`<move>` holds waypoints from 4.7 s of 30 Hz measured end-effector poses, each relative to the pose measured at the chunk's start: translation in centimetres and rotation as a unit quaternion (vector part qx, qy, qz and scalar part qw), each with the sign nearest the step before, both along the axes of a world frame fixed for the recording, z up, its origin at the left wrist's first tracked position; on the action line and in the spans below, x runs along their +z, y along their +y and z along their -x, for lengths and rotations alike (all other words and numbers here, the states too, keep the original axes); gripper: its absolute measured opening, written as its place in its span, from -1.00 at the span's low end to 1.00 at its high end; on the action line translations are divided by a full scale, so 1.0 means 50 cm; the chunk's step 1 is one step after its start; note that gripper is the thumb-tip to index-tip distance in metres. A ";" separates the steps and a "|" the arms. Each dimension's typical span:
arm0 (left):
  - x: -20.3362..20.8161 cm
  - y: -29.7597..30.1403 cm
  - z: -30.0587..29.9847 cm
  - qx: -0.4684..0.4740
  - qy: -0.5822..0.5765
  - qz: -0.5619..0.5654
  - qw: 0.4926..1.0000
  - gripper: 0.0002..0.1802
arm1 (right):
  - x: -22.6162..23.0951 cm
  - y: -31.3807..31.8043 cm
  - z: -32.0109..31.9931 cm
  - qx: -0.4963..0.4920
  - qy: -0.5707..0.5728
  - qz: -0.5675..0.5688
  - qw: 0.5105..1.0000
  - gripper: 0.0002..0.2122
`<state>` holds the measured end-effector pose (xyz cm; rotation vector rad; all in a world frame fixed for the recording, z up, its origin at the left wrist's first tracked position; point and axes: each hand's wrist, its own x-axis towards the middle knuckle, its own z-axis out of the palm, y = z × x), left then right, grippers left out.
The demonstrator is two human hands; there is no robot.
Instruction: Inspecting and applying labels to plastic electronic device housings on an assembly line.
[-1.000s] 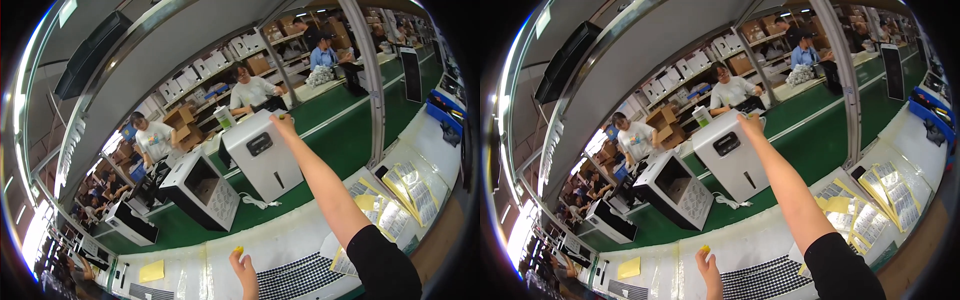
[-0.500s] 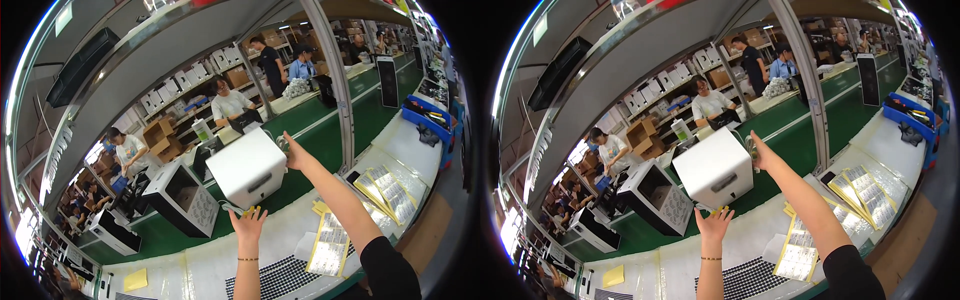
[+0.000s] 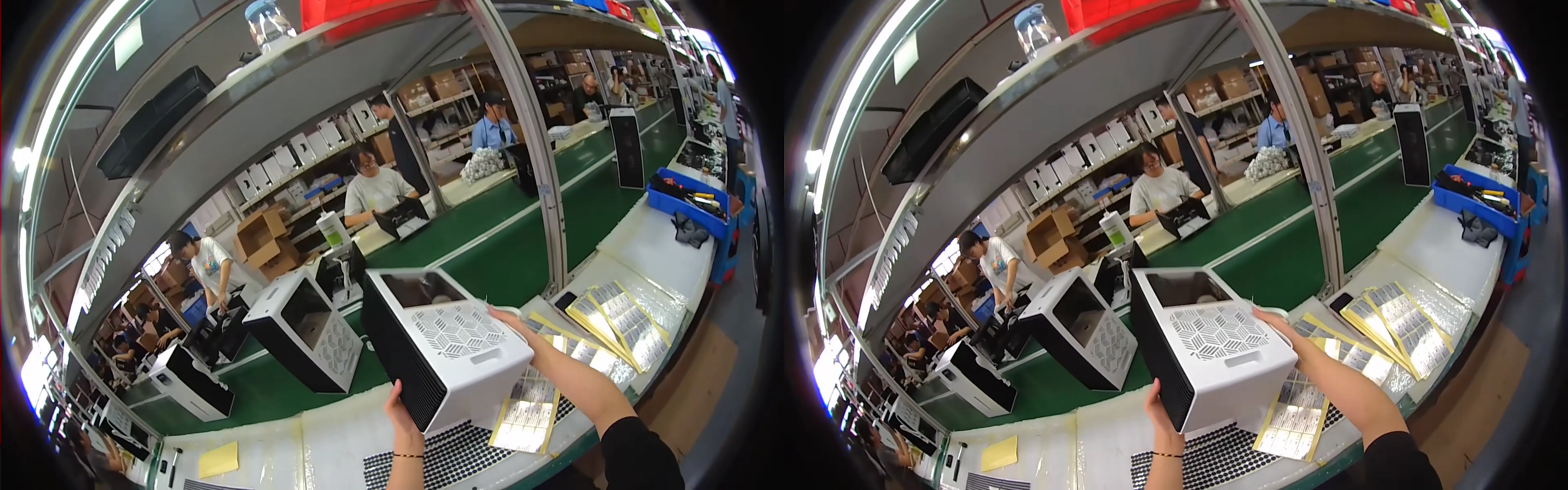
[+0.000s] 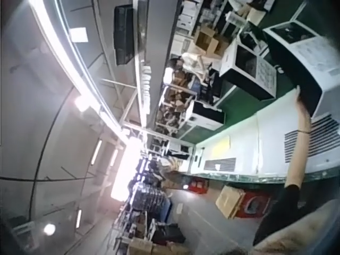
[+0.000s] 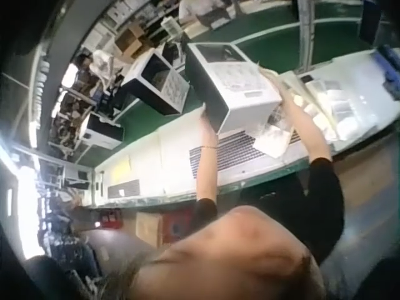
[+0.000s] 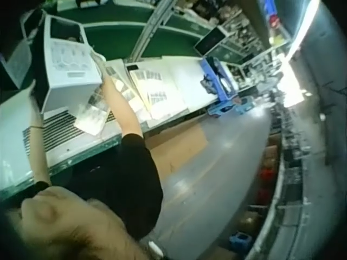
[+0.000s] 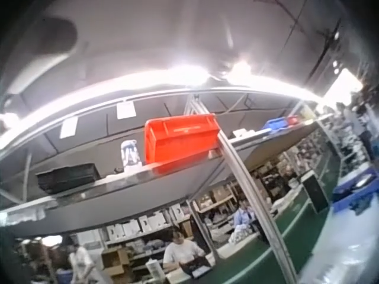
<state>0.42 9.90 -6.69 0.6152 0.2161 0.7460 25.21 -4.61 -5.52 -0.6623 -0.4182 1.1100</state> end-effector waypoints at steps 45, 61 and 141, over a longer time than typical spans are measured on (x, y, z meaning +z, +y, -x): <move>-0.254 -0.175 0.330 0.524 -0.011 -0.801 0.290 -0.72 | -0.041 -0.080 0.042 -0.073 -0.900 0.069 0.424 -0.55; -0.038 -0.373 -0.021 -0.129 0.337 -0.809 0.464 -0.42 | -0.040 -0.309 -0.065 -0.210 -0.515 0.310 0.772 -0.55; 0.095 -0.380 -0.264 -0.197 0.092 -0.208 0.954 -0.50 | 0.169 -0.337 0.071 -0.382 -0.734 0.069 0.557 -0.71</move>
